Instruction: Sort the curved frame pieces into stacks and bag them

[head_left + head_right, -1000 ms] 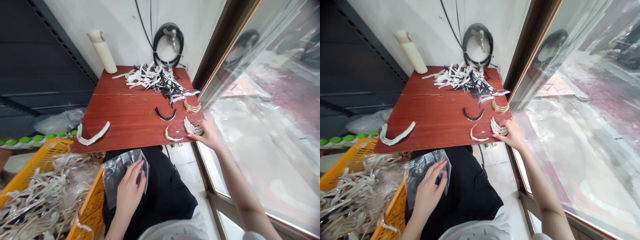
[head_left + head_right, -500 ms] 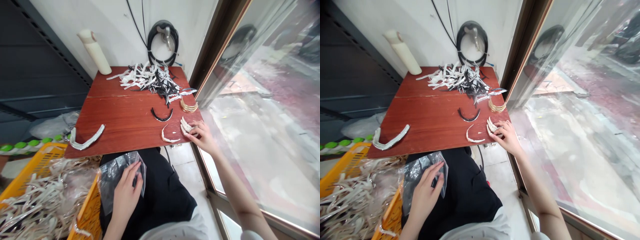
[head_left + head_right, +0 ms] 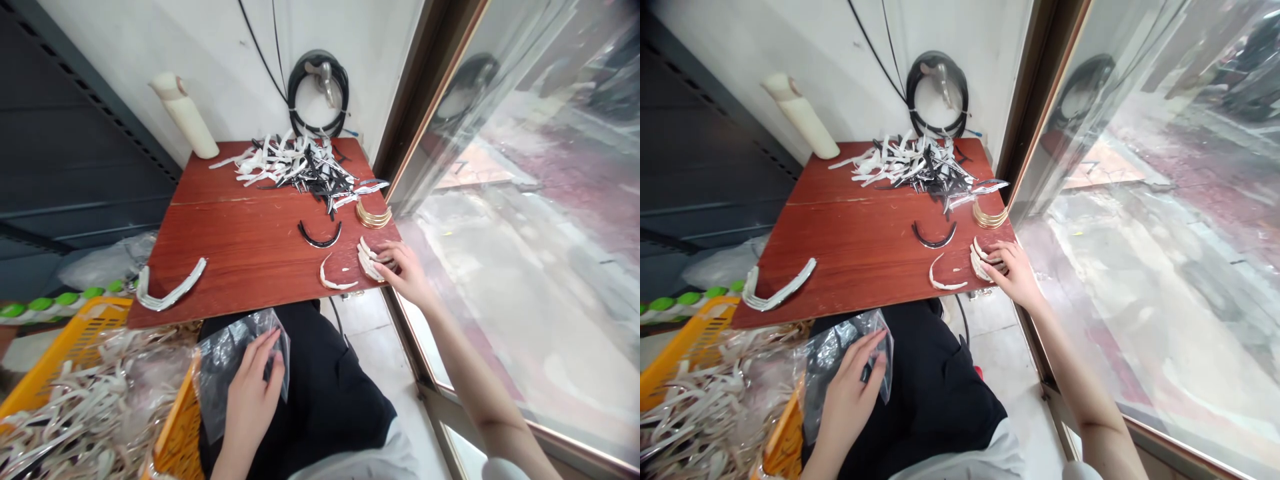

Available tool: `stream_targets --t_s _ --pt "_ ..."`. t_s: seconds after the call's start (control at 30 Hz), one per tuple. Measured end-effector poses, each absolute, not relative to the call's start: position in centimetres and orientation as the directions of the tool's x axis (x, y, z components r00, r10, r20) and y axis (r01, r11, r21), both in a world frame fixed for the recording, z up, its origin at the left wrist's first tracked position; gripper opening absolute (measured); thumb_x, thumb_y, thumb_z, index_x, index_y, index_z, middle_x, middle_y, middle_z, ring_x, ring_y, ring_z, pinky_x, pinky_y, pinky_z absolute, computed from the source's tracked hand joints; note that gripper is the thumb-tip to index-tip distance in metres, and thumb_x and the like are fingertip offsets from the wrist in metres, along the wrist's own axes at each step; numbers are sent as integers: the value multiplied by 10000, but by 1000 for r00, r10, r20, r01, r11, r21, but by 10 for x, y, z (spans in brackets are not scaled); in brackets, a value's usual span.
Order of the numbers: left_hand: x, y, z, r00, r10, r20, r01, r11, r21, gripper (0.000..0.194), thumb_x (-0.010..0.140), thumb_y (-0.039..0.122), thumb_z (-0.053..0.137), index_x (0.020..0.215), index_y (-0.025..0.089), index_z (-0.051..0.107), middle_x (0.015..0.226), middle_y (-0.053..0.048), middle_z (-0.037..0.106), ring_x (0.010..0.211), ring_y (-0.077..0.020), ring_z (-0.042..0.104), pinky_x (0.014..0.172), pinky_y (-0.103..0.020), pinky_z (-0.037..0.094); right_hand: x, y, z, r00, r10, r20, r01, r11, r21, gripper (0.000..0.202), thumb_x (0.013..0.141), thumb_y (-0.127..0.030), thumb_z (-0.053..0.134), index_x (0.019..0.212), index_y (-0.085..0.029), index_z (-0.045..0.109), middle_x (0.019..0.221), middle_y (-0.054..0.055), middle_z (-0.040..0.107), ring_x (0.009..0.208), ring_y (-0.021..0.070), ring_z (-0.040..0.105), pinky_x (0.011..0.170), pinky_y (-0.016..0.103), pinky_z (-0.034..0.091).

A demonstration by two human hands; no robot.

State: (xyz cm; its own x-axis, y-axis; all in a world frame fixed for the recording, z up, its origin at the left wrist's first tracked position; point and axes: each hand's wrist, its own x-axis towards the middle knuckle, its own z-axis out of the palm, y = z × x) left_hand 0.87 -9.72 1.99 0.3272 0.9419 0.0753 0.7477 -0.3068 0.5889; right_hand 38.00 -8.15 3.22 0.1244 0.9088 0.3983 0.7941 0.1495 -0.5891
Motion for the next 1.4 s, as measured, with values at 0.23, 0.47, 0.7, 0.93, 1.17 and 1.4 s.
stream_targets --t_s 0.23,0.47,0.7,0.93,1.17,1.4 --pt "8 -96 23 323 944 69 731 -295 615 355 963 340 453 1270 255 610 1297 -68 625 1152 -219 640 762 -277 596 387 -82 34 -23 926 376 869 204 -450 305 864 -465 687 1069 -251 619 1220 93 662 1187 288 576 1066 512 388" --pt "7 -101 26 287 957 40 717 -242 653 346 928 341 539 1265 276 584 1292 -59 599 904 -154 709 756 -265 604 378 -89 28 -7 886 463 926 180 -332 160 944 -394 589 882 -247 587 895 54 691 912 254 631 1071 543 375" --pt "12 -110 26 247 969 -13 618 -147 773 376 908 302 573 1280 263 541 1316 -59 525 821 -99 698 749 -251 613 330 -115 59 131 816 562 830 220 -512 150 932 -400 592 932 -250 577 855 69 666 838 268 655 865 456 513" --pt "13 -115 27 294 955 -23 618 -172 768 419 878 233 591 1289 261 517 1319 -58 503 770 -92 677 728 -257 604 229 -138 87 -434 900 38 526 288 -800 130 961 -375 576 931 -249 585 820 13 665 728 179 626 646 282 467" --pt "8 -116 35 410 911 -35 698 -288 656 479 869 87 470 1320 244 501 1291 -67 537 769 -113 682 772 -284 592 233 -132 64 -479 857 -187 633 190 -751 220 985 -432 527 972 -225 598 845 12 692 759 176 643 689 270 437" --pt "13 -129 65 581 812 -59 735 -492 468 576 862 61 425 1421 198 403 1413 -99 511 934 -174 712 801 -294 605 215 -140 65 -528 850 -5 745 460 -484 204 993 -347 522 889 -187 592 767 22 672 689 189 599 664 300 379"
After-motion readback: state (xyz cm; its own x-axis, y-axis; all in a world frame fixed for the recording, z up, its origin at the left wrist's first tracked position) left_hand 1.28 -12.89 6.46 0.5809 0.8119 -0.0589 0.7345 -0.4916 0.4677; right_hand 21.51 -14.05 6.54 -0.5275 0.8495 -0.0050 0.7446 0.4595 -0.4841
